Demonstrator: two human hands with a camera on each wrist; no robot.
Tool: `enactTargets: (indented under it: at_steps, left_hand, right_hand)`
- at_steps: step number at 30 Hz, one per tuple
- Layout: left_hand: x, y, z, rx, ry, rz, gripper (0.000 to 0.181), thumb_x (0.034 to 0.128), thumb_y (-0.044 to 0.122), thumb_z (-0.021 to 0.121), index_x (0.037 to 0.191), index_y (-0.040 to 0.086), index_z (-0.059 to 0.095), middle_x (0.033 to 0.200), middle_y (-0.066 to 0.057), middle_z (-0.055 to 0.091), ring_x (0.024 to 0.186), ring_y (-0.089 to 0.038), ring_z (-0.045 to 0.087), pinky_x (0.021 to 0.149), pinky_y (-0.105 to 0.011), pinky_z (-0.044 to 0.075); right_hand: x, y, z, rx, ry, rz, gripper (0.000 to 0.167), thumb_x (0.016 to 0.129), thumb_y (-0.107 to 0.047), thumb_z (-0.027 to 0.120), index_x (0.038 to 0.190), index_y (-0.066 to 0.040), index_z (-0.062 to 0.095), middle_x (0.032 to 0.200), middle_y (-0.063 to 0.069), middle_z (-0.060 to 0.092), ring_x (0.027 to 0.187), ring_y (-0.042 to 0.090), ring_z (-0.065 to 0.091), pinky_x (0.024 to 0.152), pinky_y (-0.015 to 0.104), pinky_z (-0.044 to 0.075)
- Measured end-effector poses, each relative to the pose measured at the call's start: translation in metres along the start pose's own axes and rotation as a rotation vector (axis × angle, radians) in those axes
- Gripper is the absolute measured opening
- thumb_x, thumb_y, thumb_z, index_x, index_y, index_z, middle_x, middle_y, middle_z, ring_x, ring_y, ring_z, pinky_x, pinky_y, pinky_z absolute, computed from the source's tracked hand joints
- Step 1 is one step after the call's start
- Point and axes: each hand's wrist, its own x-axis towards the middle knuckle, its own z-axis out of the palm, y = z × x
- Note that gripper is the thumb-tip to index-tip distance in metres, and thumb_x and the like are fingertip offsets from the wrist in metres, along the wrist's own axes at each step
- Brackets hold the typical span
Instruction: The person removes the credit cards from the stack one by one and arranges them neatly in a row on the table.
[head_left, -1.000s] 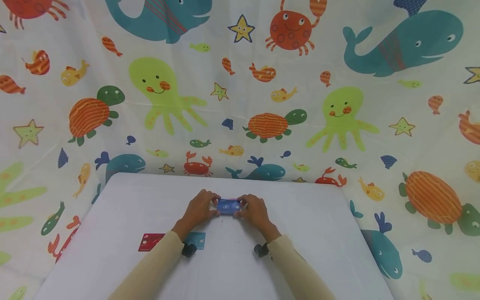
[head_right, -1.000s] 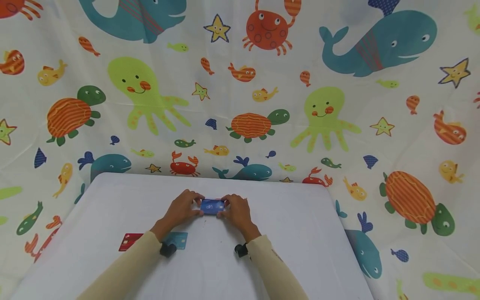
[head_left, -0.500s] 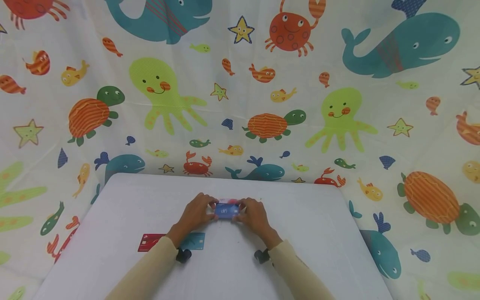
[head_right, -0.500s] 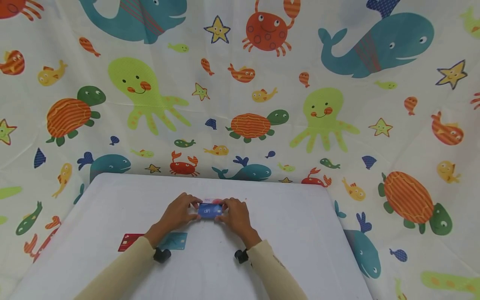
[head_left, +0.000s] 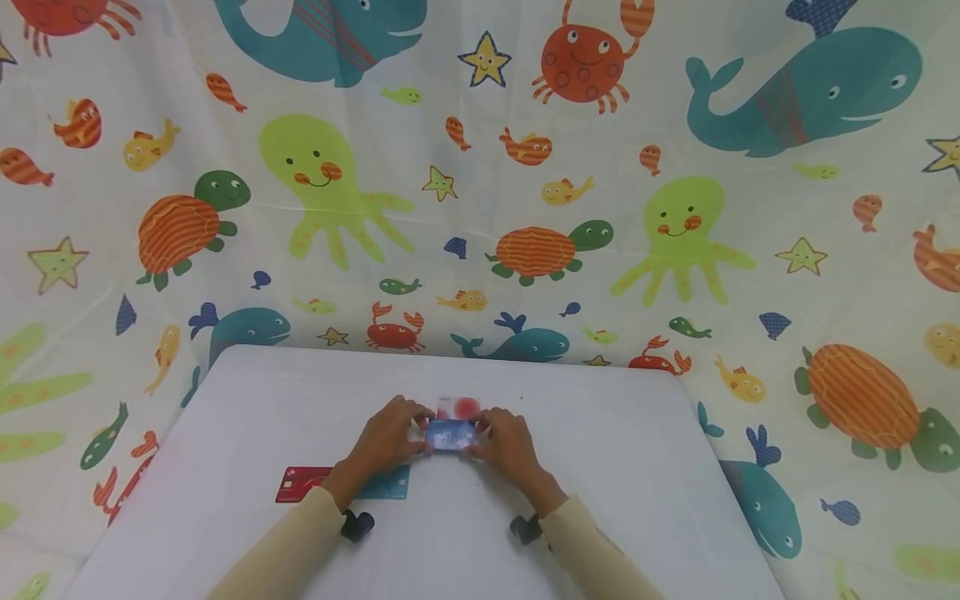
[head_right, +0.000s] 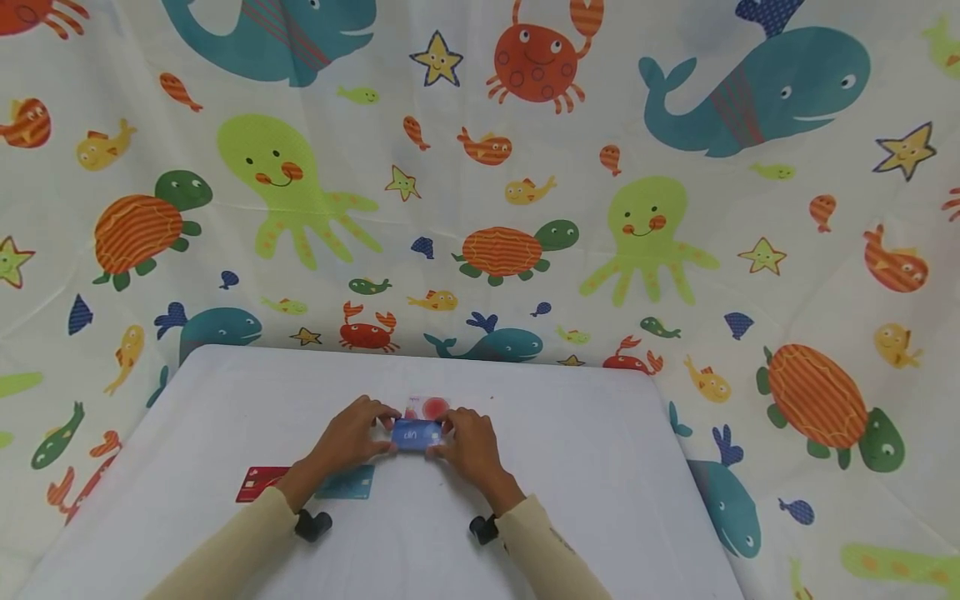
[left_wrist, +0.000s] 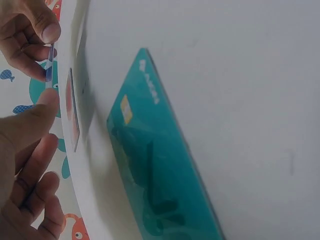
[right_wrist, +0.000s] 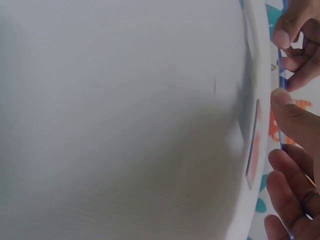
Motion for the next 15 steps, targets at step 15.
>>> enactTargets:
  at_steps: [15]
  left_hand:
    - [-0.02,0.001,0.002,-0.037,-0.013,-0.017,0.054,0.0764,0.032,0.097,0.126,0.024,0.076,0.096,0.013,0.065,0.092,-0.005,0.056,0.091,-0.033,0.061]
  right_hand:
    - [-0.019,0.0,0.002,0.008,-0.003,-0.058,0.049,0.082,-0.035,0.093,0.124,-0.019,0.074,0.098,-0.006,0.071,0.089,0.009,0.059,0.086,0.034,0.047]
